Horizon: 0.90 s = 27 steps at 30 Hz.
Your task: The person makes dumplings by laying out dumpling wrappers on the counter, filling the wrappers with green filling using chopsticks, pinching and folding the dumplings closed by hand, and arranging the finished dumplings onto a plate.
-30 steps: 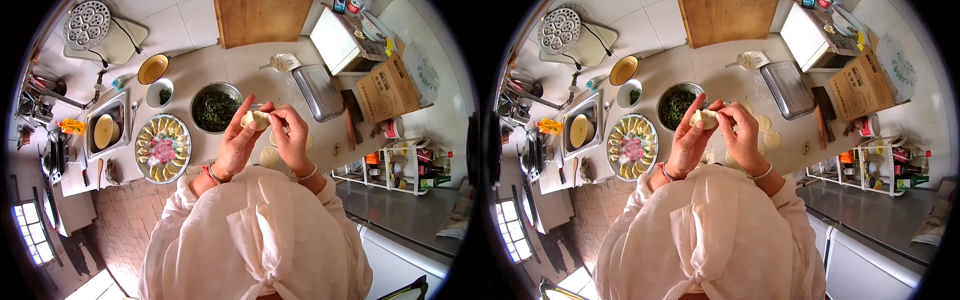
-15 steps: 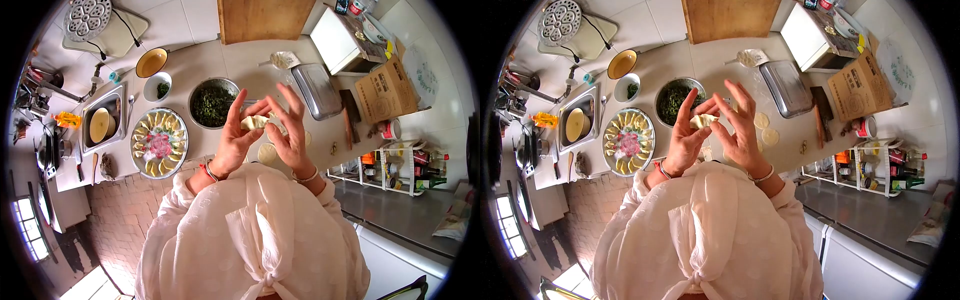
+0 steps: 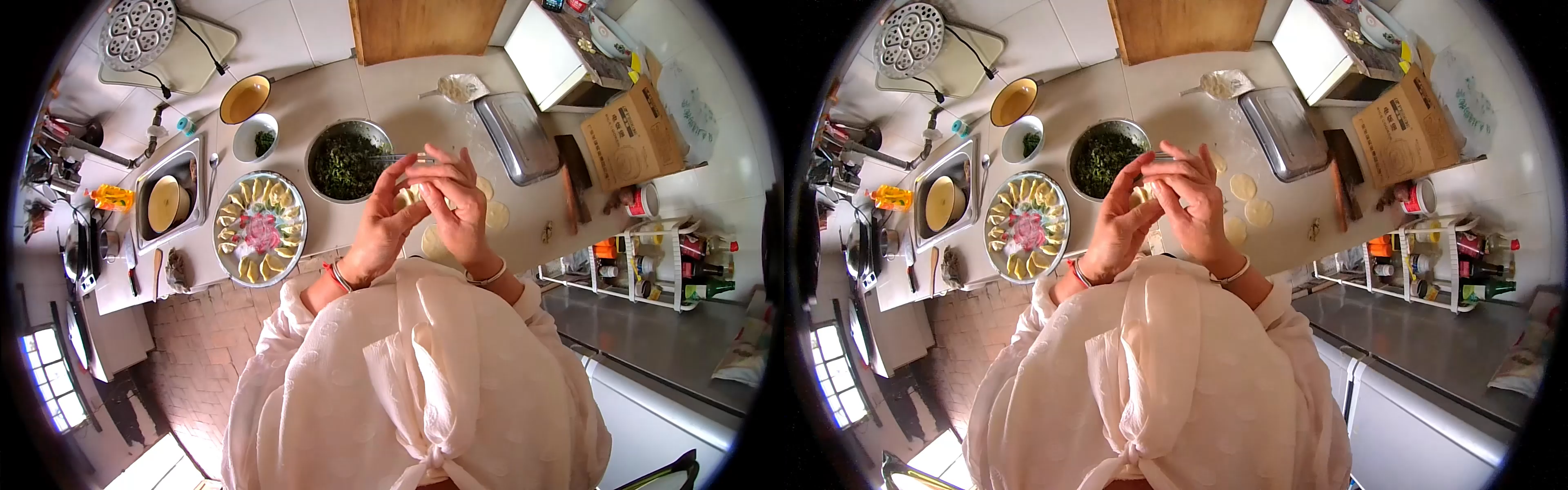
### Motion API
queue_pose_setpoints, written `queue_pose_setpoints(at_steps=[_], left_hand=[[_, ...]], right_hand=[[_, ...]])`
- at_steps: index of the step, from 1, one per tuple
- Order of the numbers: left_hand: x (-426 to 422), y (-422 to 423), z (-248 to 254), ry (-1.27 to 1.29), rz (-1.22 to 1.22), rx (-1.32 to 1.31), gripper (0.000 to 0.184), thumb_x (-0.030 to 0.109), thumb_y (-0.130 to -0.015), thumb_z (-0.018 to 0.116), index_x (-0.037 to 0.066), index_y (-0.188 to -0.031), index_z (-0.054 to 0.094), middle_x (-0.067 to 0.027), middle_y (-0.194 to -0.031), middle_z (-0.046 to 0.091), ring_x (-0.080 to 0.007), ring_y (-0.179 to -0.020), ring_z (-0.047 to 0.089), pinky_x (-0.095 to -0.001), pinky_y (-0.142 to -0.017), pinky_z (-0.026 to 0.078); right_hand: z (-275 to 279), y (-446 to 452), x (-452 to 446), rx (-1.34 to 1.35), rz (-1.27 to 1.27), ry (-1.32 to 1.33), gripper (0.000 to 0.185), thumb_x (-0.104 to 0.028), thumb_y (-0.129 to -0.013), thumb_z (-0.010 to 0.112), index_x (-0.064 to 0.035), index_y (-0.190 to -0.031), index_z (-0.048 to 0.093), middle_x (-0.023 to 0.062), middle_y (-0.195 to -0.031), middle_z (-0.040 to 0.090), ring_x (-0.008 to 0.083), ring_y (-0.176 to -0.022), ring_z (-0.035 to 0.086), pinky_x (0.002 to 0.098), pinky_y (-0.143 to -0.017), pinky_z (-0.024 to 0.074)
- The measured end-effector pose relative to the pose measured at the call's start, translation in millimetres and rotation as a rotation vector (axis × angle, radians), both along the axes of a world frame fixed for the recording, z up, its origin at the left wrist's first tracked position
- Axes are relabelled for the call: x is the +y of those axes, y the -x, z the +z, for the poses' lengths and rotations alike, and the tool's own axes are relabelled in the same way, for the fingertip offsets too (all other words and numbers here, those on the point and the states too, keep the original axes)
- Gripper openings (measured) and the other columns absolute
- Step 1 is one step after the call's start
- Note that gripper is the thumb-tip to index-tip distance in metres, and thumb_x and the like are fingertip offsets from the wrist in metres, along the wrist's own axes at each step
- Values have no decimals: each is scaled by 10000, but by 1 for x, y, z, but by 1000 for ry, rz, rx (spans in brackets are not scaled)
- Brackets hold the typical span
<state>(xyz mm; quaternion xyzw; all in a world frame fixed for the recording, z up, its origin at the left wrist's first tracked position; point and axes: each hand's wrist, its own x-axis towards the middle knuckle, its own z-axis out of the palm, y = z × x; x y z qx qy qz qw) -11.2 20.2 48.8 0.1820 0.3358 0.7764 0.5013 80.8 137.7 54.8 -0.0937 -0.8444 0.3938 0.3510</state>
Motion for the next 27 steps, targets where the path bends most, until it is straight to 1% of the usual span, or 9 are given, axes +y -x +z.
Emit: queue_pose_setpoints(at_steps=[2,6,9,10,13,16,20,23,27], left_hand=[[1,3,-2,-15,-20,88,655,-28,-938,562,71,-1498,238,-137,-1362,473,-218,-1160,565,-352,-1016,461],[-4,2,-2,75,-25,249,681,-22,-927,573,56,-1506,221,-129,-1340,497,-224,-1199,539,-364,-1028,448],[1,-5,-18,110,7,287,697,-25,-914,581,61,-1508,225,-118,-1381,459,-242,-1245,504,-367,-1029,442],[4,-5,-14,112,-12,252,698,-57,-908,577,58,-1500,226,-121,-1332,486,-216,-1253,478,-354,-1018,449],[10,-10,-3,75,-34,106,687,-65,-884,604,51,-1481,283,-115,-1356,486,-215,-1207,533,-350,-998,476],[11,-17,3,86,-52,141,646,-57,-885,607,29,-1457,320,-113,-1313,526,-216,-1143,578,-348,-929,520],[11,-18,1,126,-8,204,659,-45,-894,593,40,-1471,285,-125,-1306,523,-212,-1154,569,-349,-950,506],[10,-15,-8,130,6,334,659,-37,-908,582,64,-1484,278,-119,-1330,508,-205,-1184,549,-348,-980,484],[10,-21,-10,140,-38,344,715,-25,-901,612,71,-1503,239,-128,-1300,533,-205,-1146,574,-335,-967,485]], right_hand=[[-2,0,0,17,5,51,213,-118,-924,596,-51,-1104,690,67,-1269,628,300,-1395,358,518,-1151,133],[5,-6,5,40,41,-39,298,-170,-896,646,-57,-1172,665,99,-1366,554,383,-1398,323,563,-1131,127],[0,-7,10,-11,79,-169,124,-121,-895,625,-83,-993,693,38,-1261,612,329,-1360,403,558,-1134,149],[2,-8,8,-10,47,-136,94,-100,-897,615,-81,-951,690,27,-1204,633,295,-1326,448,542,-1140,156],[2,-13,2,48,-11,37,93,-54,-899,596,-74,-895,687,16,-1060,673,223,-1243,541,487,-1154,184],[-2,-16,0,123,-15,122,123,-48,-910,594,-62,-908,717,31,-1035,689,229,-1234,556,458,-1157,190],[-9,-19,2,38,-8,62,123,-96,-894,648,-71,-996,713,30,-1124,671,233,-1326,460,458,-1140,227],[-2,-19,-2,105,-37,114,150,-136,-892,667,-100,-1035,690,14,-1207,631,236,-1304,467,467,-1129,235],[-12,-23,10,71,-6,12,105,-99,-841,698,-87,-945,711,15,-1114,673,247,-1257,511,455,-1086,286]])
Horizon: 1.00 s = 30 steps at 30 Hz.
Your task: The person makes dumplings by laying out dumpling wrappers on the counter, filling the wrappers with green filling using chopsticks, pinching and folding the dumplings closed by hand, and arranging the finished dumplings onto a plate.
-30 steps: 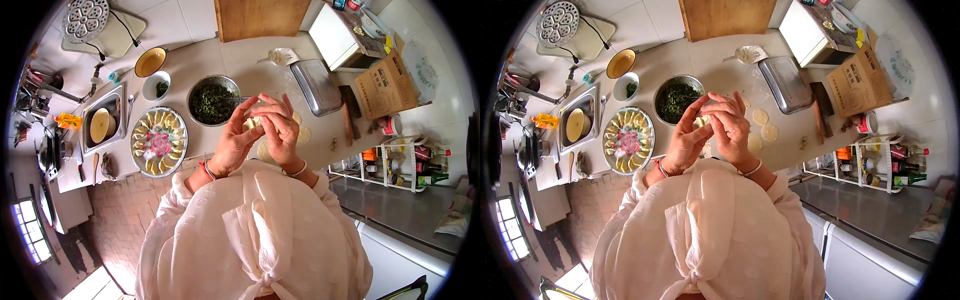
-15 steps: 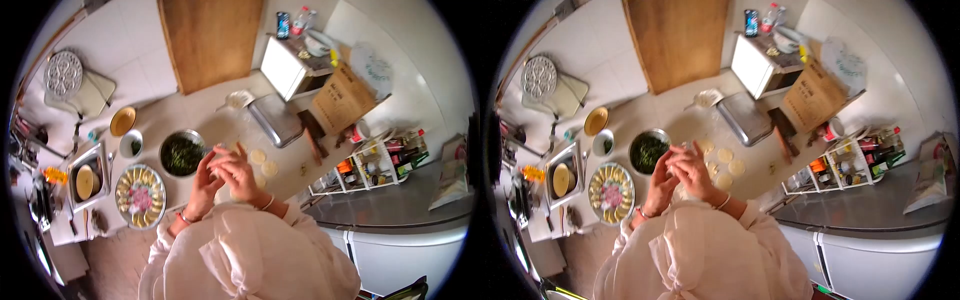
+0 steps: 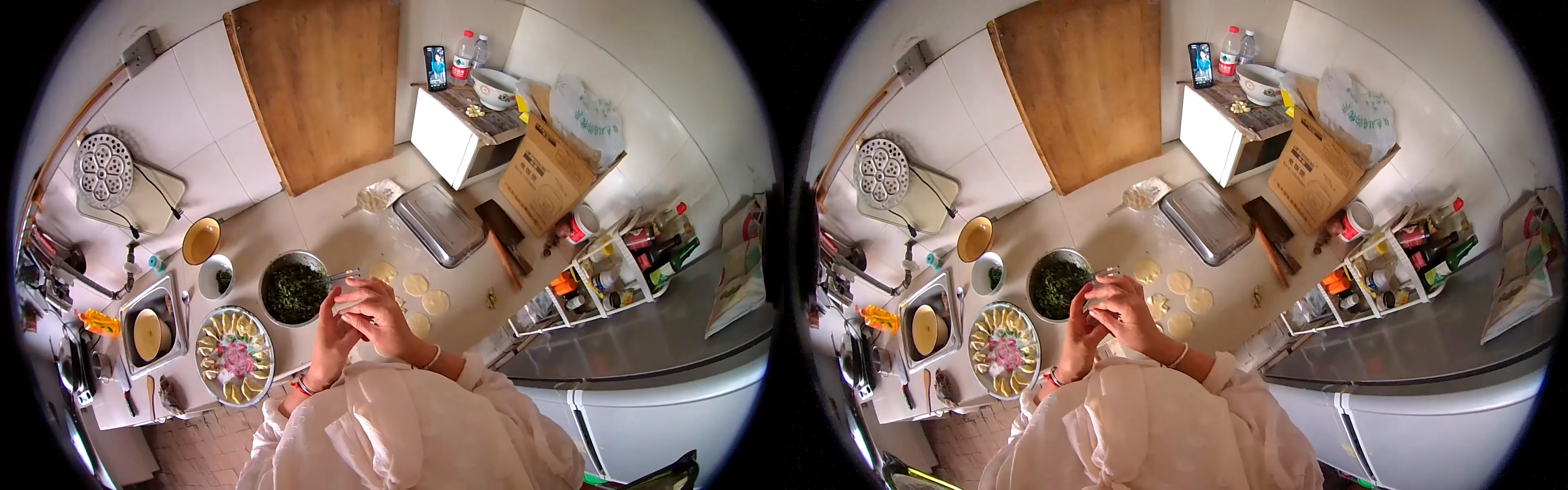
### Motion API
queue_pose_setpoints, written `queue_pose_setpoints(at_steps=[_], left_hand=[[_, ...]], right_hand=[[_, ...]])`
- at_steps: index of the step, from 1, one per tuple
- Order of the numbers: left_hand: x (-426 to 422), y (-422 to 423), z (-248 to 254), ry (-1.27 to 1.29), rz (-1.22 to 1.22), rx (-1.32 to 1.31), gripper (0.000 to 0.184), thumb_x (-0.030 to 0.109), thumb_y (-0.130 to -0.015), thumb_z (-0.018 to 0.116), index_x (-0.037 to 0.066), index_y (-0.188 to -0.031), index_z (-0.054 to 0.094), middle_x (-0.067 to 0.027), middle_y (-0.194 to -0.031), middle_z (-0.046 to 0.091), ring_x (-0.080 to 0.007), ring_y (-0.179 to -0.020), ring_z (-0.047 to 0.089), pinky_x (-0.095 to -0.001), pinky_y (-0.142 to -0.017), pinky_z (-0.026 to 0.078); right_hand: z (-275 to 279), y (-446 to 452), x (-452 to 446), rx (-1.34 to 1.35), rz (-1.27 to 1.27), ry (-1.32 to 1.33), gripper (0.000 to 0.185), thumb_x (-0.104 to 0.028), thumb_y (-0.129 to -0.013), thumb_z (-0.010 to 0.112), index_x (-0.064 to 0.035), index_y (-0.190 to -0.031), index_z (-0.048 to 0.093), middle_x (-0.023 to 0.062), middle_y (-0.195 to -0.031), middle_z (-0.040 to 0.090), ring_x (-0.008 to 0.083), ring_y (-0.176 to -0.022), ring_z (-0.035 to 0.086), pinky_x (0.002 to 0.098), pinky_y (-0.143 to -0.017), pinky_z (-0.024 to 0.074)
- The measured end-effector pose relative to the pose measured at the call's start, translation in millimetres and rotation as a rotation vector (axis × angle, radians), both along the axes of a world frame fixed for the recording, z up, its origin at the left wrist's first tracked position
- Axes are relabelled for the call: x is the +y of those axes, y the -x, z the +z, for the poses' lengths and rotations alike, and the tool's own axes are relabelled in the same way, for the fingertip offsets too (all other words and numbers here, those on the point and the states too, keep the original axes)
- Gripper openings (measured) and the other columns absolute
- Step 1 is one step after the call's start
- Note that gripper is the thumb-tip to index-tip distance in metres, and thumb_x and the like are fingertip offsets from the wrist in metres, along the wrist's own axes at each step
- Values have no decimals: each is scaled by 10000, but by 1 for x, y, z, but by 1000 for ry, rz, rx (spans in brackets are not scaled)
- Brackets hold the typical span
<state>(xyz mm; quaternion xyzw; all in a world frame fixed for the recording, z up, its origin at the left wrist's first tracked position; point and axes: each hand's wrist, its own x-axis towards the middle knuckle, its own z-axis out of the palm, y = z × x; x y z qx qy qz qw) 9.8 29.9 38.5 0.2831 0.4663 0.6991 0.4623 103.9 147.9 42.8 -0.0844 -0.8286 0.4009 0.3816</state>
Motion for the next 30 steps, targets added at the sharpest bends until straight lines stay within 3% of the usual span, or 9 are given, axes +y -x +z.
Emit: queue_pose_setpoints(at_steps=[6,10,14,15,17,19,21,25,30], left_hand=[[4,-5,1,-19,36,-149,715,-56,-885,598,65,-1502,258,-143,-1275,558,-209,-1121,588,-326,-956,487],[5,-9,-1,6,70,-147,737,-79,-863,596,27,-1488,218,-144,-1196,561,-192,-1015,607,-320,-829,525],[4,0,-5,-20,101,-51,753,-83,-867,609,43,-1491,207,-126,-1148,571,-175,-951,606,-301,-793,523],[3,1,-6,-21,90,-33,762,-88,-864,611,49,-1494,204,-124,-1144,570,-171,-947,604,-295,-784,521],[0,5,-17,-47,69,-16,808,-104,-843,625,65,-1502,190,-116,-1144,560,-157,-932,595,-274,-756,515],[-2,4,-19,-30,65,-13,780,-91,-862,607,72,-1508,201,-115,-1214,558,-190,-1069,577,-305,-875,505],[-4,8,-22,-13,52,-14,754,-71,-874,606,74,-1506,221,-110,-1259,553,-206,-1162,557,-326,-943,498],[-6,15,-21,18,33,-31,713,-40,-889,602,71,-1498,248,-100,-1239,555,-180,-1088,579,-307,-867,514],[-13,17,-15,48,94,-60,676,-12,-894,608,66,-1480,280,-68,-1179,570,-133,-971,582,-269,-763,502]], right_hand=[[-1,-3,-3,101,-26,39,35,-59,-833,689,-87,-854,689,-2,-1012,690,233,-1174,583,450,-1078,303],[-8,-1,-1,95,-54,30,65,-52,-851,663,-91,-881,706,8,-969,710,237,-1170,592,454,-1098,281],[3,2,-5,-25,-177,-86,140,-214,-845,716,-97,-920,710,18,-1166,643,235,-1238,523,452,-1087,297],[5,5,-4,12,-166,-71,187,-251,-821,733,-100,-929,718,24,-1182,619,236,-1187,525,428,-1021,341],[7,6,-1,-64,-81,-65,162,-215,-812,731,-95,-921,718,21,-1115,629,235,-1092,549,407,-957,362],[-7,12,1,-42,-20,-51,90,-138,-803,715,-84,-874,703,14,-967,638,229,-953,563,375,-851,378],[-12,17,0,-11,-4,-14,49,-109,-809,703,-76,-840,686,10,-929,642,226,-930,566,370,-844,382],[-12,23,-2,73,-1,78,46,-81,-814,690,-65,-789,655,14,-893,643,222,-901,570,368,-830,388],[-11,35,-6,25,-6,-36,87,-80,-815,714,-56,-898,703,39,-973,644,241,-894,574,360,-804,429]])
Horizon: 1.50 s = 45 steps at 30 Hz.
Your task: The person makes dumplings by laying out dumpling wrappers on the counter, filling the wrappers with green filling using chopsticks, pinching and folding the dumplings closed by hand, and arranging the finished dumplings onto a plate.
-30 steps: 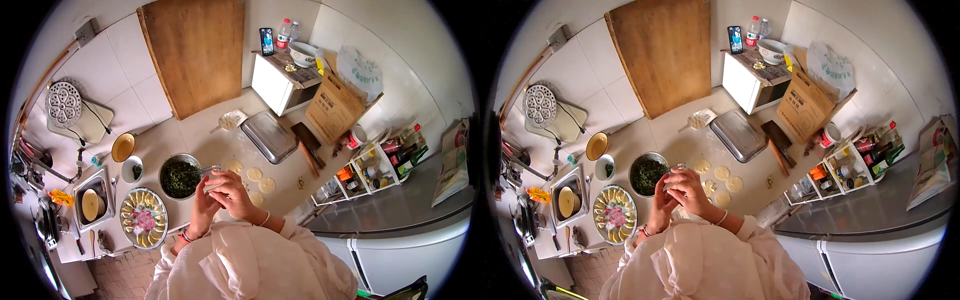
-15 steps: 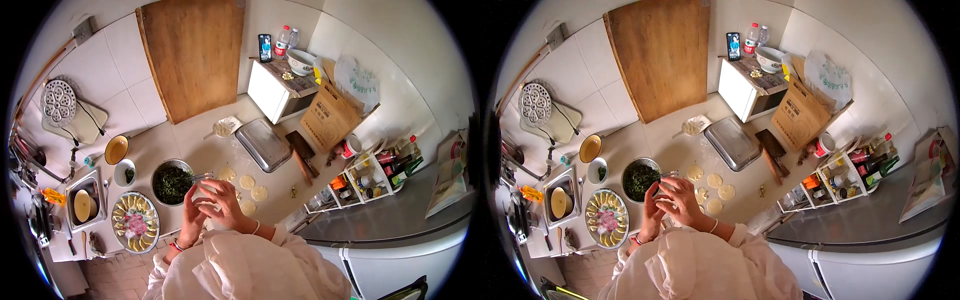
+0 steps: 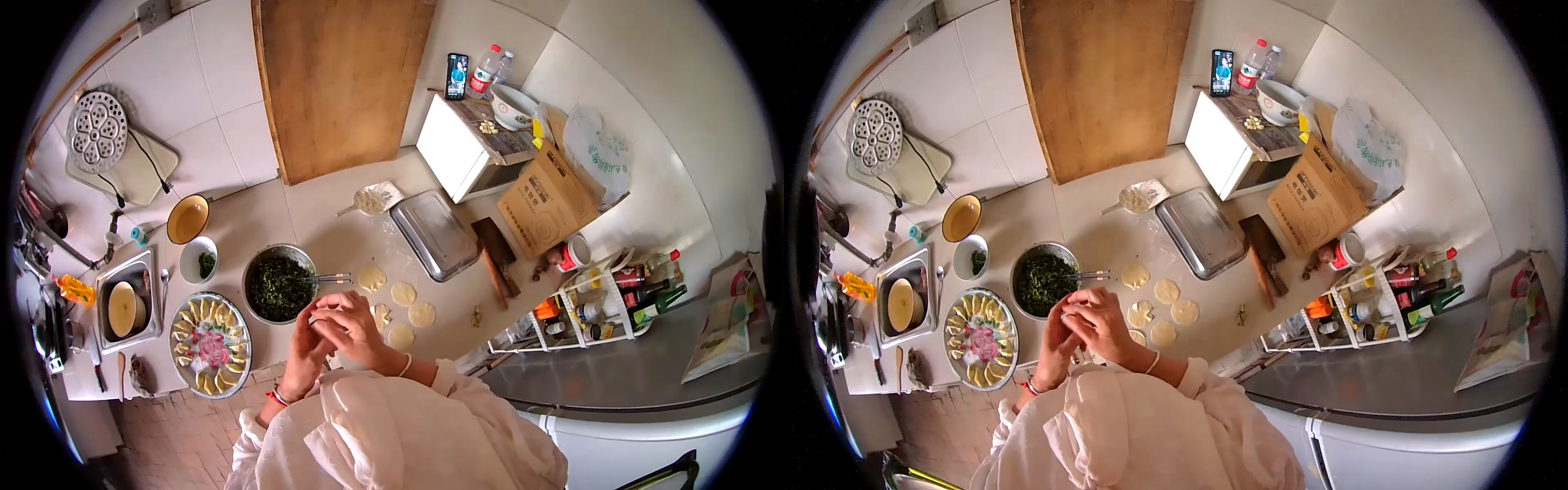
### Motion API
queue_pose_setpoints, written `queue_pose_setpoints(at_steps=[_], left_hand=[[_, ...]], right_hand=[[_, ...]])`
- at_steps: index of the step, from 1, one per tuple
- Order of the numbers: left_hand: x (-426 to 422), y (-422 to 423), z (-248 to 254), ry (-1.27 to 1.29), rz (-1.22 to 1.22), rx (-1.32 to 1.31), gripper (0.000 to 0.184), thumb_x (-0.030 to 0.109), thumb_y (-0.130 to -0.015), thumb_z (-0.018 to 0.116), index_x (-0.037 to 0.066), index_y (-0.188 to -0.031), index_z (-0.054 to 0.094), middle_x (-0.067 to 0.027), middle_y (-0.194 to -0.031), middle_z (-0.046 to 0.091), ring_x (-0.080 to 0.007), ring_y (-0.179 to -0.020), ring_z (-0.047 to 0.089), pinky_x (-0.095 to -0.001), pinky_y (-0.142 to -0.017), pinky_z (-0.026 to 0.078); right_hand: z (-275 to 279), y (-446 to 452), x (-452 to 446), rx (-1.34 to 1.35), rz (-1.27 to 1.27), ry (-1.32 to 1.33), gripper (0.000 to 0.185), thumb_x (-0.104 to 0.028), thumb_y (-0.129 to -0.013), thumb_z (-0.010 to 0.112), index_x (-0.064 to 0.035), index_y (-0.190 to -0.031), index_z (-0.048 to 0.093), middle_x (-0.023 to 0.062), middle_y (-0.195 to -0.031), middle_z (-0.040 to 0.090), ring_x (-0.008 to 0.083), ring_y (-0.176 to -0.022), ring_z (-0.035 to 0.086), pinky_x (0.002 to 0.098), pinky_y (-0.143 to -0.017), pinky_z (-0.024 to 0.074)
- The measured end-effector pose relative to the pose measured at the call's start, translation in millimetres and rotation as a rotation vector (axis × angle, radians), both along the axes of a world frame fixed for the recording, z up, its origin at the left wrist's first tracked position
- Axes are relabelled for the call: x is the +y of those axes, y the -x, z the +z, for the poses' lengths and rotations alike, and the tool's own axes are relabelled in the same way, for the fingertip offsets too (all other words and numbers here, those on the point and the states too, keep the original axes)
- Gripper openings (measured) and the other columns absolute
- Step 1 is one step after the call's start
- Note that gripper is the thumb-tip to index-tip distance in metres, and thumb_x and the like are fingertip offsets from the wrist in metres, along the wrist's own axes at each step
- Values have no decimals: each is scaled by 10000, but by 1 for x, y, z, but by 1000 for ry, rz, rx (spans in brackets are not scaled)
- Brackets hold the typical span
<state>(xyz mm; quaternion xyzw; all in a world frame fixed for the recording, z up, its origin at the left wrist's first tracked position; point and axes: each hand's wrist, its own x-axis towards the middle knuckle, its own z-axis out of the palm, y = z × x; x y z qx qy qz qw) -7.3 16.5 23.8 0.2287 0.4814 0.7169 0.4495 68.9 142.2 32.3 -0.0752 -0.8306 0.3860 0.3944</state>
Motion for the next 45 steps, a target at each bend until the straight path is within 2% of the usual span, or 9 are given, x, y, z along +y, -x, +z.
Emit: queue_pose_setpoints(at_steps=[7,14,18,23,27,32,34,41,45], left_hand=[[-17,12,3,35,31,-42,775,-67,-852,640,37,-1498,226,-126,-1301,520,-197,-1163,546,-322,-961,484],[-49,34,-16,114,95,-145,643,-1,-944,566,64,-1504,258,-102,-1274,561,-187,-1158,556,-352,-959,483],[-80,40,-46,20,214,-84,617,60,-974,560,101,-1506,251,-62,-1121,608,-108,-970,579,-263,-800,489],[-138,52,-76,-23,413,-86,636,71,-950,603,61,-1485,259,-17,-929,567,-79,-792,515,-230,-697,447],[-150,57,-74,-14,564,-173,553,62,-946,602,67,-1439,353,8,-972,564,-59,-806,514,-212,-685,446],[-190,76,-106,-85,857,-225,480,39,-951,584,59,-1398,410,6,-1052,584,-45,-842,548,-207,-719,476],[-211,84,-114,-103,944,-273,474,38,-953,581,59,-1395,412,1,-1030,594,-49,-826,564,-211,-715,485],[-264,114,-160,2,1303,-221,416,13,-955,546,14,-1354,429,-130,-1178,618,-148,-890,643,-273,-771,538],[-298,101,-181,161,1434,-252,309,60,-975,526,1,-1279,515,-122,-1165,640,-132,-873,638,-270,-771,533]], right_hand=[[-13,24,-16,-87,180,126,107,-78,-789,742,-30,-770,648,72,-816,606,238,-819,562,361,-752,452],[-29,53,-42,-141,256,317,94,-4,-802,683,-10,-732,621,89,-808,593,256,-782,547,363,-703,468],[-37,69,-64,-213,341,257,124,-40,-881,636,-12,-1000,660,107,-1070,633,244,-950,587,342,-781,502],[-39,107,-108,-386,476,62,61,-44,-872,670,-9,-879,620,82,-880,564,197,-762,568,295,-618,470],[-45,141,-123,-448,623,38,108,0,-835,675,-13,-798,574,84,-764,547,224,-704,553,332,-602,456],[-73,195,-173,-303,831,-112,59,-5,-843,666,2,-857,609,112,-843,599,266,-740,601,349,-655,489],[-67,208,-199,-538,850,32,66,-12,-839,674,1,-855,612,113,-835,589,268,-728,599,346,-636,488],[-140,285,-262,-375,954,-92,85,-31,-810,690,-28,-825,606,95,-808,575,285,-703,609,371,-611,485],[-185,321,-296,-326,939,-248,73,-82,-818,686,-63,-817,616,83,-831,585,281,-781,629,375,-657,511]])
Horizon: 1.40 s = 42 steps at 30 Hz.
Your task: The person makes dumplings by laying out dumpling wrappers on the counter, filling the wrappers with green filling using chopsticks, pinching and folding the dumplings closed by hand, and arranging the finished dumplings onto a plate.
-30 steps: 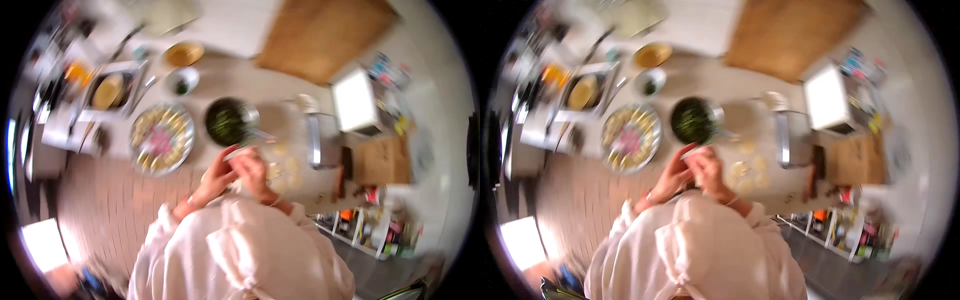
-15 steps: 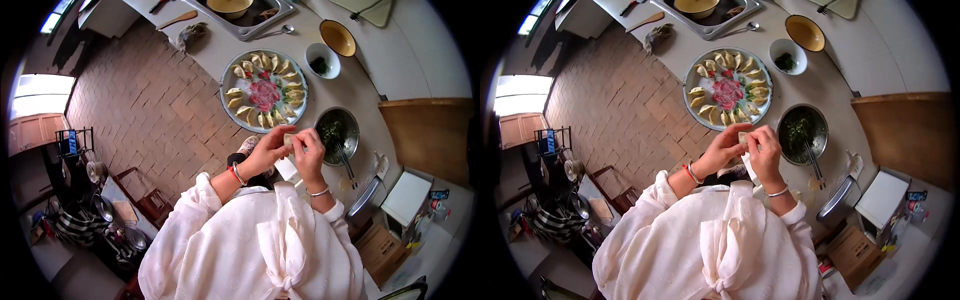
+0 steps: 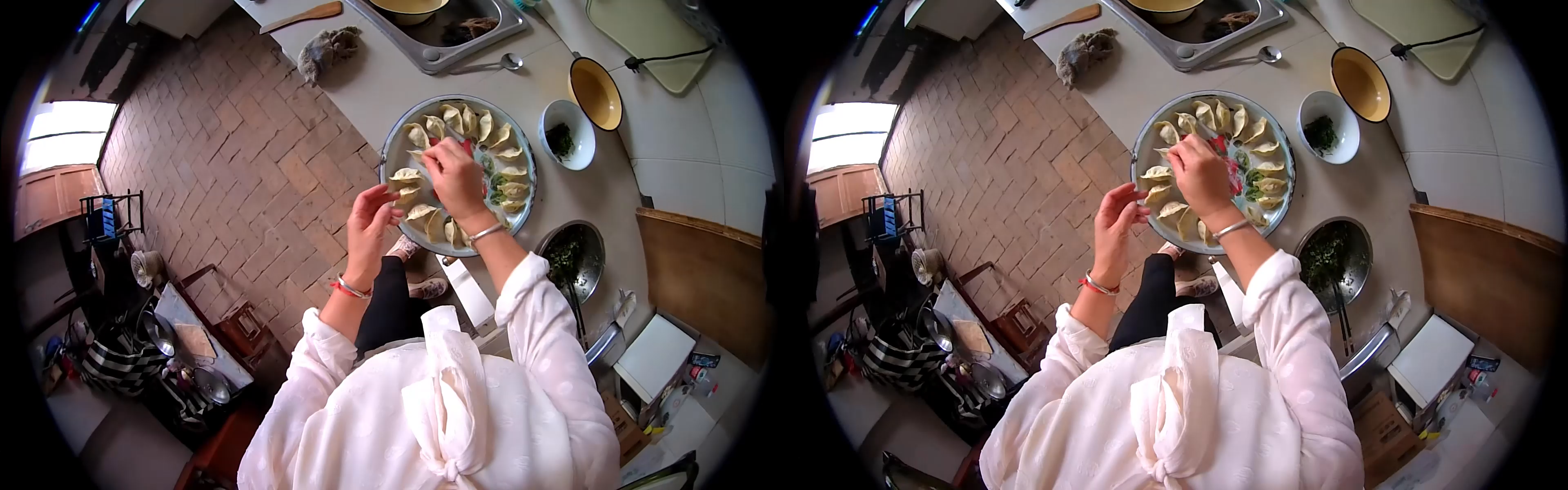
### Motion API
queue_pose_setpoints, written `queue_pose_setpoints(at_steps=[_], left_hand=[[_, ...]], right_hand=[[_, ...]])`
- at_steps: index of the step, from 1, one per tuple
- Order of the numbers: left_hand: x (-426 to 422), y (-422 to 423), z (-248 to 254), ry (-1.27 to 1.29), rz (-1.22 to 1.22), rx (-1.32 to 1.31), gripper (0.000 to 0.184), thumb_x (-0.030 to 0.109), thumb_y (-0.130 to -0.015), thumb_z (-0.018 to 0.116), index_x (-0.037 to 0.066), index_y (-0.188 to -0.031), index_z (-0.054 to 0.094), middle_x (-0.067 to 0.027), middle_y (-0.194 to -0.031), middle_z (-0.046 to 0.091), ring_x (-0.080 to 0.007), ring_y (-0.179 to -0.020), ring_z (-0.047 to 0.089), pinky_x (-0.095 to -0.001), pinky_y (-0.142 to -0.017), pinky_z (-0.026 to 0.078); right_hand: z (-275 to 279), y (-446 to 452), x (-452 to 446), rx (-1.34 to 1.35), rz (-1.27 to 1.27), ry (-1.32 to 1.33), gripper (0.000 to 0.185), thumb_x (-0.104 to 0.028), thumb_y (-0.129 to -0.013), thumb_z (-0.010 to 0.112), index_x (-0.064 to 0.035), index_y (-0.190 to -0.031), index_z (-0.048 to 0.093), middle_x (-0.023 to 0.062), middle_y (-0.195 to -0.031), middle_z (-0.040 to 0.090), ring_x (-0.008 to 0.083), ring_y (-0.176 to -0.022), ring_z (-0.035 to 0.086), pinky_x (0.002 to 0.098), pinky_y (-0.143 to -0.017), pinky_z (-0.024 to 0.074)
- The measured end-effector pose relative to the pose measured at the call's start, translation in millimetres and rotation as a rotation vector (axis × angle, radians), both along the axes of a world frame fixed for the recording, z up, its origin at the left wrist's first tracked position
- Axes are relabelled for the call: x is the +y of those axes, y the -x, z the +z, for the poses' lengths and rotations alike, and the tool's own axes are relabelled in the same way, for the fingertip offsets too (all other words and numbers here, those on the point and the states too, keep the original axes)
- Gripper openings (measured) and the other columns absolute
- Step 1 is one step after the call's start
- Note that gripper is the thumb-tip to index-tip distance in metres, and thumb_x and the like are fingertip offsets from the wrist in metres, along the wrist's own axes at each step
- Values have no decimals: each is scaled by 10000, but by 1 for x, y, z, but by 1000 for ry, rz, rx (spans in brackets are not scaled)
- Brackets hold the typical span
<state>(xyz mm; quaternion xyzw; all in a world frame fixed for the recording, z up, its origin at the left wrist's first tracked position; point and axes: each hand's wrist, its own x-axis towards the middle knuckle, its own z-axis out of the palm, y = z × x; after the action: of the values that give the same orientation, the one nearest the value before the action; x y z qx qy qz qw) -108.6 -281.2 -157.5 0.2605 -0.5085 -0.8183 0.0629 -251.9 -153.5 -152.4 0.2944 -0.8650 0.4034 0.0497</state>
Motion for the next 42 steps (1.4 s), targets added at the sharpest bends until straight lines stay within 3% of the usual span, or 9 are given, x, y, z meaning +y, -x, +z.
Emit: queue_pose_setpoints(at_steps=[9,16,19,20,27,31,32,36,42], left_hand=[[-20,-19,-19,20,37,-94,247,72,-980,522,0,-1211,569,-105,-1066,676,-126,-850,629,-268,-773,517],[-15,17,-9,167,18,16,209,14,-960,521,15,-1160,582,-69,-1036,661,-121,-844,618,-262,-764,500],[-16,50,-4,861,-22,165,260,-38,-904,540,22,-1153,582,-84,-1034,648,-173,-870,624,-288,-771,505],[-20,62,-2,1016,-76,173,298,-58,-839,567,25,-1123,596,-118,-1048,632,-269,-924,616,-344,-813,507],[-33,104,-9,1358,-530,202,239,18,-840,591,40,-1074,635,-138,-1061,640,-351,-995,598,-414,-877,484],[-42,110,-28,1613,-824,176,222,85,-880,579,39,-1087,644,-155,-1046,648,-349,-964,617,-409,-806,504],[-31,106,-17,1481,-714,221,179,74,-851,591,37,-1021,633,-129,-956,644,-328,-927,607,-424,-798,495],[-35,117,-30,1230,-762,67,277,109,-879,645,9,-1138,641,-129,-1076,671,-263,-971,643,-352,-827,512],[-7,106,20,1356,-532,286,238,130,-936,609,25,-1146,654,-100,-1063,696,-191,-924,666,-316,-798,536]], right_hand=[[-39,12,-28,48,86,-198,83,-131,-813,681,-92,-840,612,64,-919,580,263,-904,622,385,-739,527],[-27,10,-13,-2,114,-125,214,-64,-823,644,-69,-1035,620,86,-977,605,292,-952,612,392,-818,504],[-17,3,-1,-64,106,-111,235,-61,-827,635,-62,-1061,616,97,-1027,614,302,-993,602,394,-877,492],[-14,0,5,-41,94,-82,228,-62,-828,635,-61,-1055,618,100,-1032,616,302,-997,603,394,-880,492],[50,-71,95,-46,-63,64,163,33,-836,599,-38,-976,645,99,-948,652,298,-894,635,383,-810,518],[71,-153,161,-166,-262,120,187,22,-818,650,-50,-989,665,98,-888,672,294,-825,658,382,-710,540],[72,-175,174,-176,-298,124,185,20,-817,650,-54,-986,666,96,-880,669,293,-811,657,382,-701,539],[66,-263,226,-221,-499,108,161,-4,-846,629,-58,-992,673,104,-849,666,263,-749,657,357,-671,538],[-22,-386,322,-505,-1441,503,127,-97,-888,604,-35,-969,679,125,-865,696,250,-787,691,328,-709,542]])
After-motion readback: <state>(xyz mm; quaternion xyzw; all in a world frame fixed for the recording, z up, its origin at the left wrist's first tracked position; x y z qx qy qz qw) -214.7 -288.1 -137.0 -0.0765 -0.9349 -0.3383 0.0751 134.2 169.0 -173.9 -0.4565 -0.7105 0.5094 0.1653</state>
